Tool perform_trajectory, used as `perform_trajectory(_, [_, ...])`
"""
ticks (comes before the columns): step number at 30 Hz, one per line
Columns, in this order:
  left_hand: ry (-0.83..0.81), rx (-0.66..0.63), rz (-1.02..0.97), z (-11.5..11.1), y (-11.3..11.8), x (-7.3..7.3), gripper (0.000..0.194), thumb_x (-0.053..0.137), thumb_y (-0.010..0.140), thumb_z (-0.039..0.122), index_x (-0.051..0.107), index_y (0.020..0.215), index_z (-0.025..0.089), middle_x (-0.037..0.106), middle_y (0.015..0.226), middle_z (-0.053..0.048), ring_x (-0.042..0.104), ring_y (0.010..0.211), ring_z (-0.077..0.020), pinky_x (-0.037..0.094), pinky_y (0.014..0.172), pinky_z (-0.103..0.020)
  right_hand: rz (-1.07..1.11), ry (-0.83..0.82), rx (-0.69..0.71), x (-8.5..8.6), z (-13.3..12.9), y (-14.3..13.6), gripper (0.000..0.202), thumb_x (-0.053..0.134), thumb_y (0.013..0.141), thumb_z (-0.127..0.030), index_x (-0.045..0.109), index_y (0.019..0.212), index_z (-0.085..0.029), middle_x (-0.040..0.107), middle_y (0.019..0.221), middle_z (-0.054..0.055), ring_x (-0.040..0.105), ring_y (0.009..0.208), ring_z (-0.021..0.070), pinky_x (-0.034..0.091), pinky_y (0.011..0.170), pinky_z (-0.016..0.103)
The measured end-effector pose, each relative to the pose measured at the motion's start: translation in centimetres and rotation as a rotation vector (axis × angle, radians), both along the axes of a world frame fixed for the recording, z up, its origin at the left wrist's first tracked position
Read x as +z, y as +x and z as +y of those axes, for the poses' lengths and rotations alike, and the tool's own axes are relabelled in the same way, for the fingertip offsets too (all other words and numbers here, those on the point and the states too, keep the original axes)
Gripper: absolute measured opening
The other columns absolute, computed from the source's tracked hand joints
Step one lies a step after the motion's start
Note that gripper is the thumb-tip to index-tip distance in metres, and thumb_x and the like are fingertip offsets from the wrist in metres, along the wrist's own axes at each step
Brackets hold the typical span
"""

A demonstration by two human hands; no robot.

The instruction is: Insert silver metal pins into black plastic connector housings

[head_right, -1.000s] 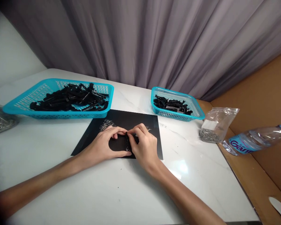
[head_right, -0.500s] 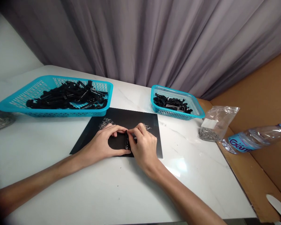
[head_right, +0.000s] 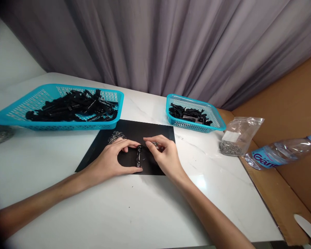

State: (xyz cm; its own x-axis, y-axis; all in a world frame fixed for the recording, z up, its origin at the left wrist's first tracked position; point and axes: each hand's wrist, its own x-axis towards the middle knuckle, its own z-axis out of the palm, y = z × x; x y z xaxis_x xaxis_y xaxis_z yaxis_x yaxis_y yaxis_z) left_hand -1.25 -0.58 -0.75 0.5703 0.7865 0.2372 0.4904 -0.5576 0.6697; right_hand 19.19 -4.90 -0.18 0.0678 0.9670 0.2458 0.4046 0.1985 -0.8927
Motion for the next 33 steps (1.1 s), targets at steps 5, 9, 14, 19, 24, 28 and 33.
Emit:
perform_trajectory(5, [0.0, -0.006, 0.006, 0.2, -0.1, 0.0, 0.059, 0.09, 0.066, 0.045, 0.066, 0.114, 0.023, 0.07, 0.107, -0.004, 0.056, 0.09, -0.0234, 0.053, 0.085, -0.041, 0.16, -0.13, 0.066, -0.4, 1.3, 0.2, 0.02, 0.079, 0.082, -0.04, 0.083, 0.088, -0.021, 0.078, 0.086, 0.006, 0.063, 0.073, 0.0183, 0.045, 0.064, 0.03])
perform_trajectory(9, [-0.002, -0.008, 0.003, 0.2, -0.2, -0.1, 0.058, 0.09, 0.065, 0.045, 0.067, 0.114, 0.024, 0.07, 0.106, -0.003, 0.056, 0.089, -0.0232, 0.054, 0.085, -0.041, 0.192, -0.165, 0.065, -0.6, 1.7, 0.0, 0.027, 0.083, 0.075, -0.046, 0.083, 0.084, -0.02, 0.076, 0.079, 0.004, 0.059, 0.065, 0.0156, 0.043, 0.058, 0.029])
perform_trajectory(14, [0.008, -0.022, -0.006, 0.3, -0.2, -0.3, 0.057, 0.089, 0.066, 0.047, 0.068, 0.114, 0.024, 0.069, 0.104, -0.003, 0.056, 0.089, -0.0232, 0.054, 0.085, -0.041, 0.178, -0.177, 0.092, -0.5, 1.9, 0.0, 0.035, 0.082, 0.075, -0.053, 0.081, 0.083, -0.019, 0.076, 0.08, 0.004, 0.06, 0.066, 0.0149, 0.044, 0.059, 0.028])
perform_trajectory(19, [-0.006, -0.033, -0.016, 0.3, -0.1, -0.1, 0.056, 0.09, 0.065, 0.042, 0.069, 0.113, 0.023, 0.068, 0.098, -0.003, 0.055, 0.09, -0.0234, 0.052, 0.085, -0.04, 0.105, -0.13, 0.083, -0.6, 1.6, -0.1, 0.033, 0.077, 0.082, -0.051, 0.08, 0.084, -0.019, 0.077, 0.081, 0.005, 0.056, 0.062, 0.0139, 0.04, 0.057, 0.028])
perform_trajectory(24, [-0.014, -0.048, -0.025, 0.3, 0.1, 0.0, 0.053, 0.09, 0.065, 0.04, 0.07, 0.111, 0.023, 0.065, 0.095, -0.002, 0.055, 0.09, -0.0235, 0.052, 0.083, -0.039, 0.023, -0.11, 0.065, -0.6, 1.5, -0.1, 0.032, 0.074, 0.085, -0.051, 0.081, 0.085, -0.019, 0.077, 0.083, 0.005, 0.057, 0.064, 0.0149, 0.042, 0.058, 0.028])
perform_trajectory(28, [-0.011, -0.057, -0.021, 0.4, 0.0, 0.1, 0.051, 0.09, 0.065, 0.039, 0.07, 0.11, 0.024, 0.063, 0.092, -0.001, 0.055, 0.091, -0.0238, 0.052, 0.083, -0.039, -0.007, -0.125, 0.065, -0.6, 1.8, -0.2, 0.036, 0.075, 0.084, -0.054, 0.079, 0.083, -0.019, 0.076, 0.08, 0.005, 0.055, 0.06, 0.014, 0.039, 0.054, 0.028])
perform_trajectory(33, [0.015, -0.061, 0.008, 0.3, -0.1, 0.1, 0.052, 0.089, 0.068, 0.04, 0.068, 0.113, 0.022, 0.066, 0.099, -0.004, 0.055, 0.092, -0.0245, 0.052, 0.084, -0.04, -0.064, -0.136, 0.132, 0.1, 1.6, 0.6, 0.033, 0.069, 0.09, -0.051, 0.073, 0.093, -0.019, 0.075, 0.083, 0.004, 0.062, 0.069, 0.0164, 0.044, 0.06, 0.028])
